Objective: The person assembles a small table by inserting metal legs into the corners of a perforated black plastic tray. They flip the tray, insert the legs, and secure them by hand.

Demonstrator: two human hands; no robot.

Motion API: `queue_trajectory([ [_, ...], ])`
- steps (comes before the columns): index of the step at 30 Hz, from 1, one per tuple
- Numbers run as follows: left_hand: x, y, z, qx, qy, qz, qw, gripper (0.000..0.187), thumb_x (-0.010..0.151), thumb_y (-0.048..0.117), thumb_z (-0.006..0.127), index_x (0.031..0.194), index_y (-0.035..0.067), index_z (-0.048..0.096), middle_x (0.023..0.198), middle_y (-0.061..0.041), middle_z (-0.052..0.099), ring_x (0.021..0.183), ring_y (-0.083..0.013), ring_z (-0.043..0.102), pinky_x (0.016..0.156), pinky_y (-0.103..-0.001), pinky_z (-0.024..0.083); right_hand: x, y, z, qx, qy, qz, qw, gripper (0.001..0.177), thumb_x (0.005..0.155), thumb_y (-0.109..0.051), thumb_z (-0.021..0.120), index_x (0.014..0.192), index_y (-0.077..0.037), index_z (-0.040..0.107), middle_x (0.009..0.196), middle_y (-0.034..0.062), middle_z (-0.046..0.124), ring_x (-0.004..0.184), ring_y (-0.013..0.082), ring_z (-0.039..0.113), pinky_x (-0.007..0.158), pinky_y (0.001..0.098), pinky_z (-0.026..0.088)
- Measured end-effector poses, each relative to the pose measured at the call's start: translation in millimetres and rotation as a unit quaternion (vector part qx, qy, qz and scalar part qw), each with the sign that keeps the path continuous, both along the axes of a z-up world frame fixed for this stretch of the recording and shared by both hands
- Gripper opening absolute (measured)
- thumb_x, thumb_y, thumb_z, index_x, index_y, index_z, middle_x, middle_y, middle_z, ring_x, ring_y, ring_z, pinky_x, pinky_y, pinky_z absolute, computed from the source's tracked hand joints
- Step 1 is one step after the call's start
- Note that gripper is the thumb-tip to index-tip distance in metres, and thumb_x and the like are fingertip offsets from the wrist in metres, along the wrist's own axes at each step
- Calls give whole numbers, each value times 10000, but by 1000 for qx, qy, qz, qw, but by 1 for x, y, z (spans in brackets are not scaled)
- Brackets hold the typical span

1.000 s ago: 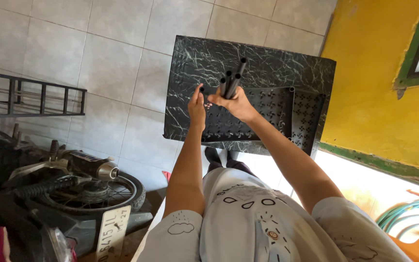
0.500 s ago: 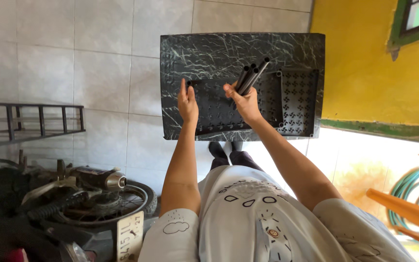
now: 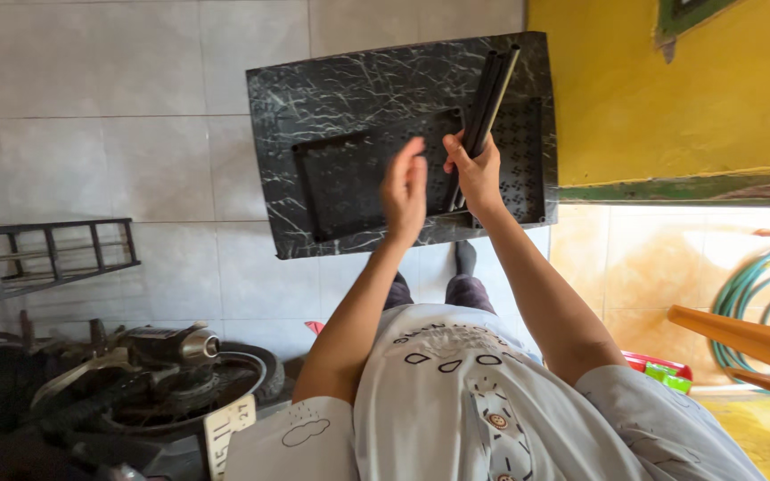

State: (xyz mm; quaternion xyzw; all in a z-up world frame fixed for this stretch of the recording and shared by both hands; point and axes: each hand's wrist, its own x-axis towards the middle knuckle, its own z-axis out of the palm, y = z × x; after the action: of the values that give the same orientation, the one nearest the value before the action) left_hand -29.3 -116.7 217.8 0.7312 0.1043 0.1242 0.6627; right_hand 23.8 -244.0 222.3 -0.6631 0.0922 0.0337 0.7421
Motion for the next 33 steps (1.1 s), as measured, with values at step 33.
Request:
queue_trajectory([
  [33,51,-187,-323,-333,414,-52,846,790,916,760,395,1481,223,526,1540,14,498,1394,-211,403,1156,-547,221,26,-168,-296,-127,293,80,944,292,782,-32,763,1038,-28,624,898,115,707,774,224,696,632,388,585],
])
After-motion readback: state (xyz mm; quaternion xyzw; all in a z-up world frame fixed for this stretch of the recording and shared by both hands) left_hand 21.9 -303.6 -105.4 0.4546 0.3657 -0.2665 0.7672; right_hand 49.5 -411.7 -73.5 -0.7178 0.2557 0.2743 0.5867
